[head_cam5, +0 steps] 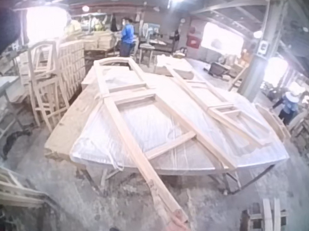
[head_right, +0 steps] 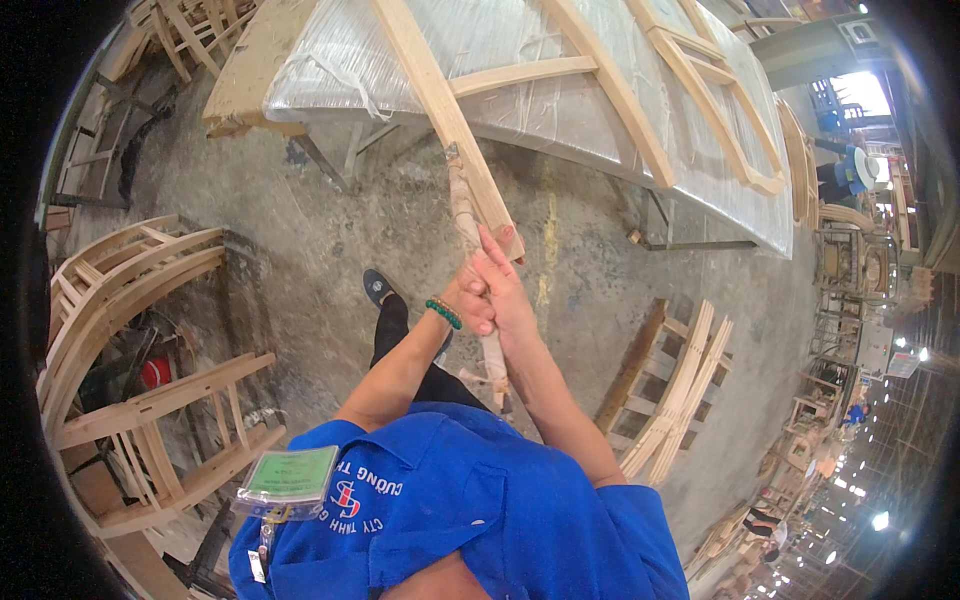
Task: The person sands wooden chair frames with a sanding block in a workshop. They repeatedly pick up frames, sand various edges and surfaces, and place the frames back into a stack.
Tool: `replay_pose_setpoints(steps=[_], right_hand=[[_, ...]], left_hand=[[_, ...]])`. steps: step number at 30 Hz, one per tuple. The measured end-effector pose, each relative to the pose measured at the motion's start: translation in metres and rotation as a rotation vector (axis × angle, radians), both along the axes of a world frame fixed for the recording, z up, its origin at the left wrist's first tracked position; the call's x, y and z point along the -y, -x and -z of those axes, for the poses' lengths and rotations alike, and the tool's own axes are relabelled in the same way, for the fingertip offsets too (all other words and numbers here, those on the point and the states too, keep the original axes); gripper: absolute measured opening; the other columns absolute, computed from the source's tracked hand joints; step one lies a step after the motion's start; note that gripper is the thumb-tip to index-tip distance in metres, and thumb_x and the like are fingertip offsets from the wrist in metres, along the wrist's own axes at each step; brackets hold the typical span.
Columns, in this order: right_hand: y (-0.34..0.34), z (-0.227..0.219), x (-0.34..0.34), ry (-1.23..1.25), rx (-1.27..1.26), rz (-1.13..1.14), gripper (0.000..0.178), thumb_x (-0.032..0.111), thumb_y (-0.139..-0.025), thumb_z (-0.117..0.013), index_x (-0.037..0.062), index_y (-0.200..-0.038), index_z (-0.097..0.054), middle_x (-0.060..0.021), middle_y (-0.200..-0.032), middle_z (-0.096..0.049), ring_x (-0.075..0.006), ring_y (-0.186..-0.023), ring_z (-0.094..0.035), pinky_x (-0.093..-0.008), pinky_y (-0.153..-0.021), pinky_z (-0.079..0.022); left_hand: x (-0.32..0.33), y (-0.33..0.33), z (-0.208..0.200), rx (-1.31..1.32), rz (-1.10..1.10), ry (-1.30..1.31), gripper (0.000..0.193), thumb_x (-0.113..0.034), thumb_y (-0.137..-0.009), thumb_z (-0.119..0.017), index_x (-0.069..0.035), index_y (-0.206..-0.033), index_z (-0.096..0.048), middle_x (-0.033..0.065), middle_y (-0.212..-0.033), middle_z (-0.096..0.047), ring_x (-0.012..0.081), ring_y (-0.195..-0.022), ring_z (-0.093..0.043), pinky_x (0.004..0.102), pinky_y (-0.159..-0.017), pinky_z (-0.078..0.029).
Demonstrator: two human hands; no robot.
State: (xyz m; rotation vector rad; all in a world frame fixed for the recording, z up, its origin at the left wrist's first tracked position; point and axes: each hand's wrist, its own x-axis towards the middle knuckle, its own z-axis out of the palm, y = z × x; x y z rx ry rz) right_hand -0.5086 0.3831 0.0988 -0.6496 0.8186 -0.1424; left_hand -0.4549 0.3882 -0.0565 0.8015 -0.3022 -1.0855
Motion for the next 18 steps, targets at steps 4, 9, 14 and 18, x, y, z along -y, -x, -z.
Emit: replay_pose_setpoints(steps=[4, 9, 14, 18], right_hand=[[-0.001, 0.006, 0.007, 0.039, -0.016, 0.008, 0.049, 0.023, -0.099, -0.048, 0.025, -0.146, -0.032, 0.002, -0.068, -0.039, -0.0037, -0.039, -0.031, -0.02, -0.029, -0.03], [-0.009, 0.013, 0.014, 0.16, -0.042, -0.095, 0.049, 0.023, -0.1, -0.047, 0.0246, -0.147, -0.031, 0.0016, -0.069, -0.041, -0.0034, -0.039, -0.031, -0.0189, -0.03, -0.031], [-0.015, -0.014, 0.003, 0.26, -0.038, -0.518, 0.05, 0.023, -0.1, -0.045, 0.0242, -0.148, -0.029, 0.0022, -0.067, -0.04, -0.0034, -0.04, -0.033, -0.0182, -0.031, -0.032], [-0.001, -0.013, 0.003, 0.137, -0.059, -0.129, 0.049, 0.022, -0.101, -0.044, 0.0246, -0.148, -0.029, 0.002, -0.068, -0.041, -0.0035, -0.039, -0.033, -0.0185, -0.03, -0.031]], left_hand=[[-0.003, 0.006, -0.003, 0.026, 0.02, -0.041, 0.052, -0.037, -0.094, -0.059, -0.002, -0.129, -0.042, 0.0045, -0.108, -0.053, 0.0145, -0.092, -0.051, 0.0296, -0.083, -0.046], [-0.002, 0.001, -0.003, 0.058, 0.007, -0.057, 0.051, -0.037, -0.093, -0.059, -0.002, -0.127, -0.043, 0.0044, -0.106, -0.054, 0.0143, -0.091, -0.052, 0.0293, -0.082, -0.046], [-0.005, -0.004, 0.004, 0.061, -0.013, -0.072, 0.049, -0.038, -0.093, -0.059, -0.002, -0.124, -0.045, 0.0044, -0.104, -0.056, 0.014, -0.09, -0.052, 0.0289, -0.082, -0.046], [0.001, -0.001, -0.001, 0.065, 0.008, -0.065, 0.048, -0.039, -0.093, -0.059, -0.003, -0.122, -0.046, 0.0043, -0.102, -0.056, 0.0138, -0.09, -0.053, 0.0286, -0.081, -0.046]])
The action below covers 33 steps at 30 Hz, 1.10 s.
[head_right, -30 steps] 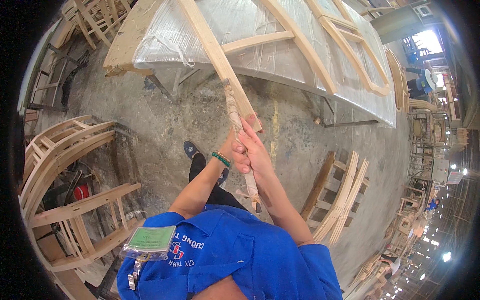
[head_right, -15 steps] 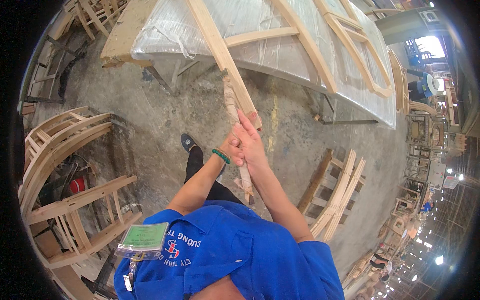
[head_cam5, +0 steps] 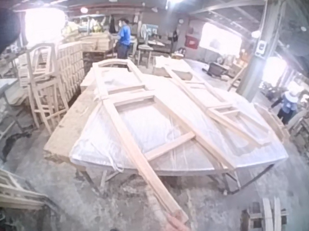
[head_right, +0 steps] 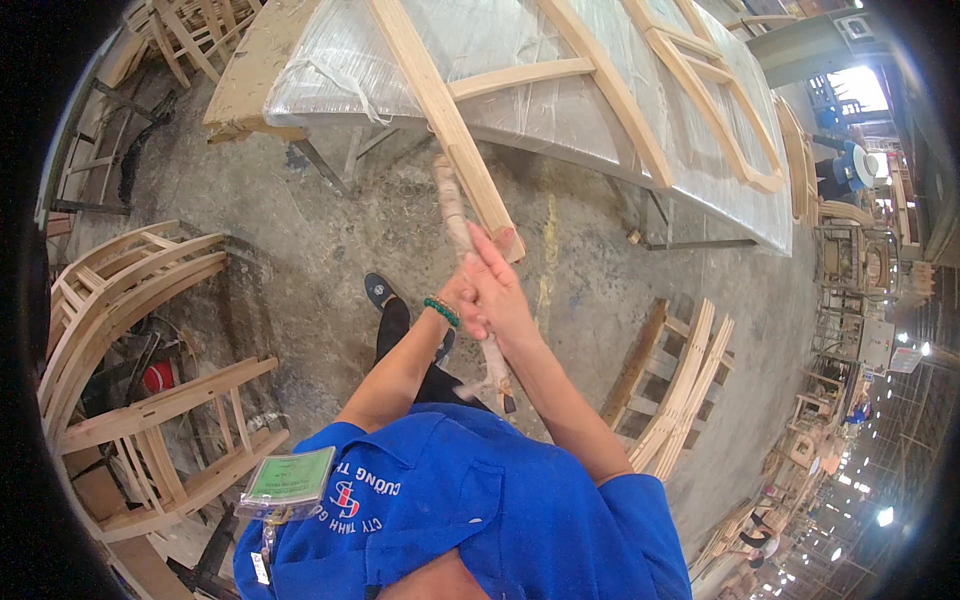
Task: The person sands wooden chair frames with a sanding block in a workshop. They repeatedly pick up frames, sand various edges and surfaces, and place the frames back into a stack.
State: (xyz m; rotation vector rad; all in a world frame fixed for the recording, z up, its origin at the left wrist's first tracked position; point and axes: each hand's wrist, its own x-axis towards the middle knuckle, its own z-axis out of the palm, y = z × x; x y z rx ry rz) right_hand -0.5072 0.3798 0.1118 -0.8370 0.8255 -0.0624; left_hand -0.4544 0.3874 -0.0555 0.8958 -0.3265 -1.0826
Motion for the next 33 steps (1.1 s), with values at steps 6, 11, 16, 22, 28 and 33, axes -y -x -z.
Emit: replay_pose_setpoints(steps=[6, 11, 16, 22, 28, 33], right_hand=[[-0.005, 0.004, 0.01, -0.234, 0.102, 0.168, 0.05, 0.021, -0.1, -0.046, 0.0248, -0.147, -0.029, 0.0011, -0.069, -0.041, -0.0037, -0.04, -0.032, -0.0199, -0.03, -0.03], [-0.017, 0.005, -0.004, -0.02, 0.003, 0.121, 0.052, 0.021, -0.099, -0.048, 0.0236, -0.147, -0.029, 0.0007, -0.069, -0.042, -0.0049, -0.041, -0.033, -0.0217, -0.031, -0.03], [-0.015, 0.016, 0.008, -0.19, 0.092, 0.185, 0.048, 0.022, -0.099, -0.047, 0.0247, -0.145, -0.034, 0.001, -0.069, -0.038, -0.0052, -0.039, -0.031, -0.021, -0.029, -0.029], [-0.015, 0.028, 0.012, -0.086, 0.063, 0.108, 0.048, 0.021, -0.099, -0.047, 0.0247, -0.145, -0.033, 0.0011, -0.069, -0.039, -0.0045, -0.039, -0.03, -0.0207, -0.029, -0.028], [-0.05, 0.016, 0.01, 0.088, 0.252, -0.233, 0.05, 0.023, -0.1, -0.046, 0.0198, -0.147, -0.031, 0.0024, -0.066, -0.046, -0.002, -0.041, -0.034, -0.0167, -0.031, -0.028], [-0.055, -0.033, -0.028, 0.096, 0.334, -0.522, 0.049, 0.019, -0.1, -0.044, 0.0196, -0.148, -0.031, 0.0028, -0.066, -0.044, -0.0022, -0.04, -0.032, -0.0166, -0.031, -0.027]], left_hand=[[0.002, -0.001, 0.001, 0.013, 0.0, -0.002, 0.046, -0.039, -0.093, -0.059, -0.003, -0.12, -0.048, 0.0042, -0.099, -0.058, 0.0135, -0.088, -0.054, 0.0282, -0.081, -0.045], [-0.004, 0.006, 0.004, 0.017, 0.006, -0.017, 0.045, -0.04, -0.092, -0.059, -0.003, -0.117, -0.05, 0.0042, -0.097, -0.059, 0.0133, -0.088, -0.054, 0.0278, -0.081, -0.045], [-0.006, 0.009, 0.005, 0.033, 0.002, -0.034, 0.044, -0.041, -0.092, -0.059, -0.004, -0.115, -0.052, 0.0041, -0.095, -0.06, 0.013, -0.087, -0.055, 0.0274, -0.08, -0.045], [-0.004, 0.006, 0.006, 0.068, -0.037, -0.07, 0.043, -0.042, -0.092, -0.059, -0.004, -0.112, -0.054, 0.004, -0.093, -0.061, 0.0127, -0.086, -0.056, 0.027, -0.08, -0.044], [0.019, 0.002, 0.005, 0.148, -0.048, -0.124, 0.042, -0.043, -0.091, -0.06, -0.005, -0.109, -0.056, 0.004, -0.09, -0.063, 0.0124, -0.084, -0.056, 0.0265, -0.079, -0.044], [0.006, -0.025, -0.009, 0.13, 0.053, -0.114, 0.042, -0.043, -0.091, -0.059, -0.005, -0.109, -0.057, 0.0034, -0.093, -0.062, 0.0113, -0.088, -0.056, 0.026, -0.081, -0.043]])
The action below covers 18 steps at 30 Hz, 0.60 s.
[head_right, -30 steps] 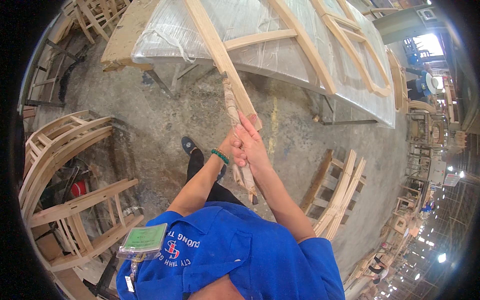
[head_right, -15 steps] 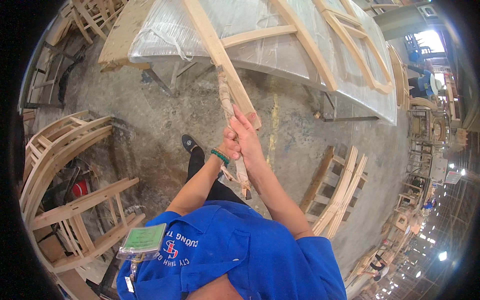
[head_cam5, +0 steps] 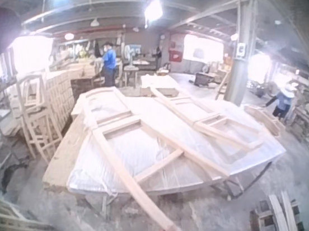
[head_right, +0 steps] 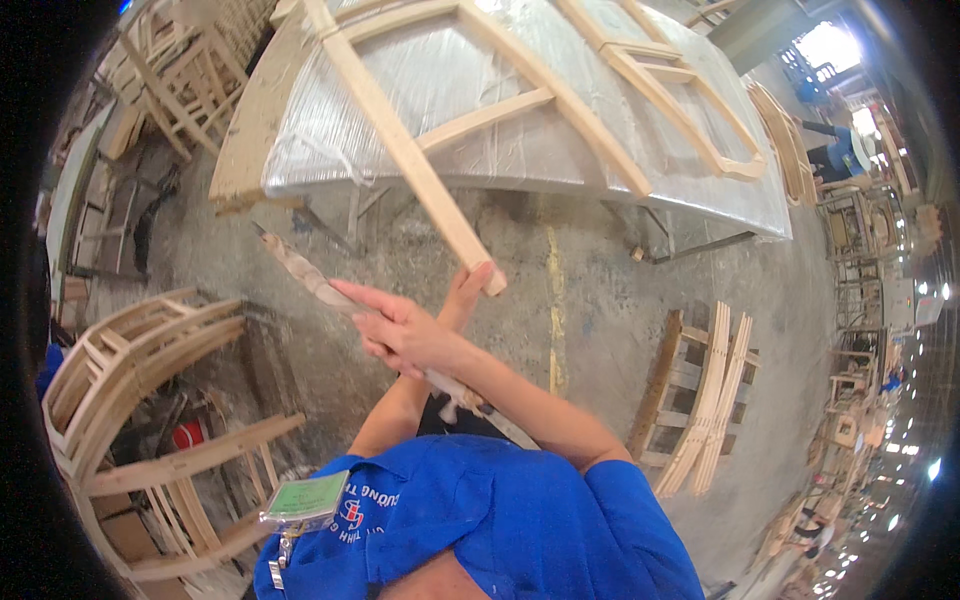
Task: The person sands wooden chair frames with a sanding block in a workshop. They repeatedly pick up frames, sand various edges and surfaces, and place the frames back into a stack.
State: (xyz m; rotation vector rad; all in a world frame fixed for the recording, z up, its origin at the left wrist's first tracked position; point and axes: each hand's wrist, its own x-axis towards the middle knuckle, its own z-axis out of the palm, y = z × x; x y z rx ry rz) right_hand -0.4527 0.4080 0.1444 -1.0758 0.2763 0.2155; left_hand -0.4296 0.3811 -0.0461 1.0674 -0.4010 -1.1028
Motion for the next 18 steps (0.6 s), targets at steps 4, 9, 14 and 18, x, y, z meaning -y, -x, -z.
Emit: replay_pose_setpoints(steps=[4, 9, 14, 18], right_hand=[[0.045, -0.019, 0.035, -0.063, -0.099, 0.331, 0.049, 0.017, -0.101, -0.041, 0.0217, -0.148, -0.029, 0.003, -0.065, -0.04, -0.0018, -0.04, -0.032, -0.017, -0.03, -0.027], [0.062, -0.026, 0.079, -0.132, -0.046, 0.612, 0.051, 0.015, -0.1, -0.041, 0.0234, -0.148, -0.027, 0.003, -0.066, -0.039, -0.0024, -0.041, -0.029, -0.0176, -0.032, -0.028], [0.02, -0.002, 0.116, -0.229, 0.003, 0.812, 0.054, 0.015, -0.099, -0.042, 0.0203, -0.149, -0.024, 0.0018, -0.068, -0.039, -0.0031, -0.043, -0.031, -0.019, -0.033, -0.029], [-0.048, 0.016, 0.153, -0.213, 0.033, 0.908, 0.055, 0.014, -0.098, -0.043, 0.0181, -0.149, -0.022, 0.0012, -0.068, -0.041, -0.005, -0.044, -0.034, -0.0212, -0.035, -0.031]], left_hand=[[-0.052, -0.006, -0.042, -0.144, -0.143, -0.016, 0.039, -0.038, -0.096, -0.053, -0.004, -0.112, -0.059, 0.0022, -0.101, -0.062, 0.0115, -0.095, -0.057, 0.027, -0.083, -0.045], [-0.143, -0.127, -0.035, 0.006, -0.135, -0.211, 0.039, -0.039, -0.097, -0.05, -0.002, -0.11, -0.055, 0.0049, -0.095, -0.06, 0.0144, -0.079, -0.06, 0.0271, -0.074, -0.047], [-0.179, -0.208, -0.07, 0.248, -0.169, -0.439, 0.044, -0.038, -0.096, -0.053, 0.0, -0.117, -0.052, 0.012, -0.104, -0.062, 0.0198, -0.085, -0.062, 0.0317, -0.078, -0.049], [-0.115, -0.246, -0.091, 1.497, -0.235, -0.725, 0.056, -0.037, -0.093, -0.056, -0.002, -0.134, -0.042, 0.0196, -0.134, -0.047, 0.0324, -0.126, -0.043, 0.0427, -0.104, -0.031]])
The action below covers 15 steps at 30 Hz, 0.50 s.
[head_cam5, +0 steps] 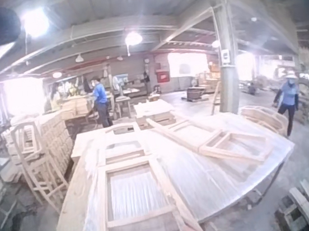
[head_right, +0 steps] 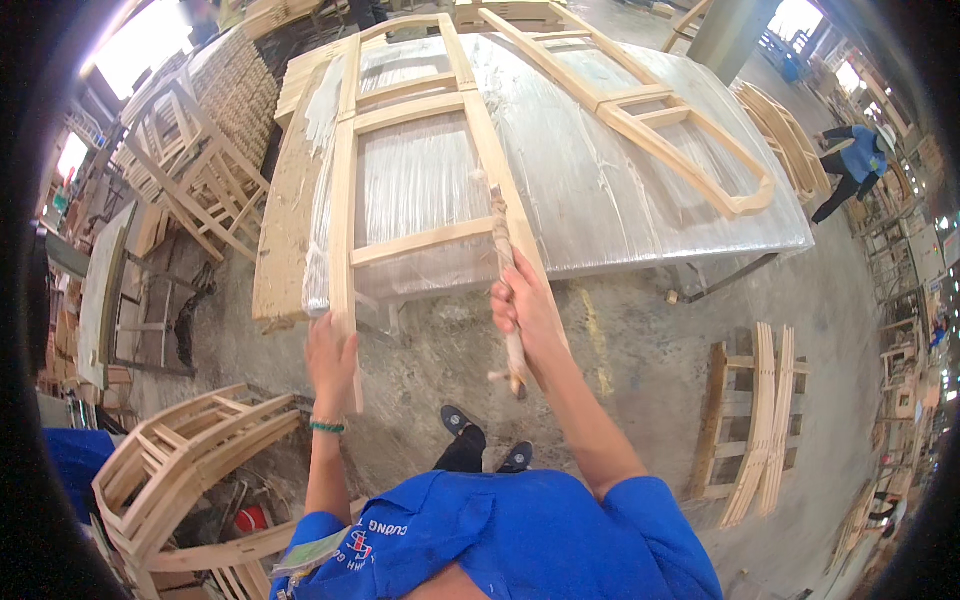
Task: The person sands wooden chair frames with a sanding block in a workshop. They repeatedly pick up frames, sand various edges and surfaces, and place the frames back into a stack.
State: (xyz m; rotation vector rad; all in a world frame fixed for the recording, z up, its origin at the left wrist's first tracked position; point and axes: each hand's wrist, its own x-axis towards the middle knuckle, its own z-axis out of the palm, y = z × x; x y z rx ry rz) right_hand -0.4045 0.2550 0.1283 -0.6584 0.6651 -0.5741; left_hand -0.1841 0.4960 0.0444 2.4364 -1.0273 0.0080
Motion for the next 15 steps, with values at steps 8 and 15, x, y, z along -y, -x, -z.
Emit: replay_pose_setpoints(steps=[8, 15], right_hand=[[-0.128, 0.019, 0.067, -0.027, 0.073, 0.081, 0.054, 0.014, -0.097, -0.045, 0.0191, -0.146, -0.025, 0.0011, -0.069, -0.042, -0.0056, -0.045, -0.036, -0.0209, -0.036, -0.031], [-0.104, 0.027, 0.093, -0.051, 0.025, 0.049, 0.045, 0.02, -0.098, -0.047, 0.0172, -0.14, -0.033, 0.0033, -0.068, -0.041, -0.0024, -0.046, -0.035, -0.018, -0.034, -0.028]], left_hand=[[0.207, -0.046, -0.007, -0.066, 0.539, -0.136, 0.058, -0.055, -0.087, -0.055, -0.014, -0.127, -0.052, 0.0103, -0.123, -0.058, 0.0259, -0.119, -0.05, 0.0483, -0.104, -0.028], [0.244, -0.033, 0.013, -0.249, 0.334, -0.091, 0.05, -0.058, -0.087, -0.053, -0.011, -0.082, -0.067, 0.0083, -0.073, -0.066, 0.0279, -0.074, -0.064, 0.041, -0.068, -0.045]])
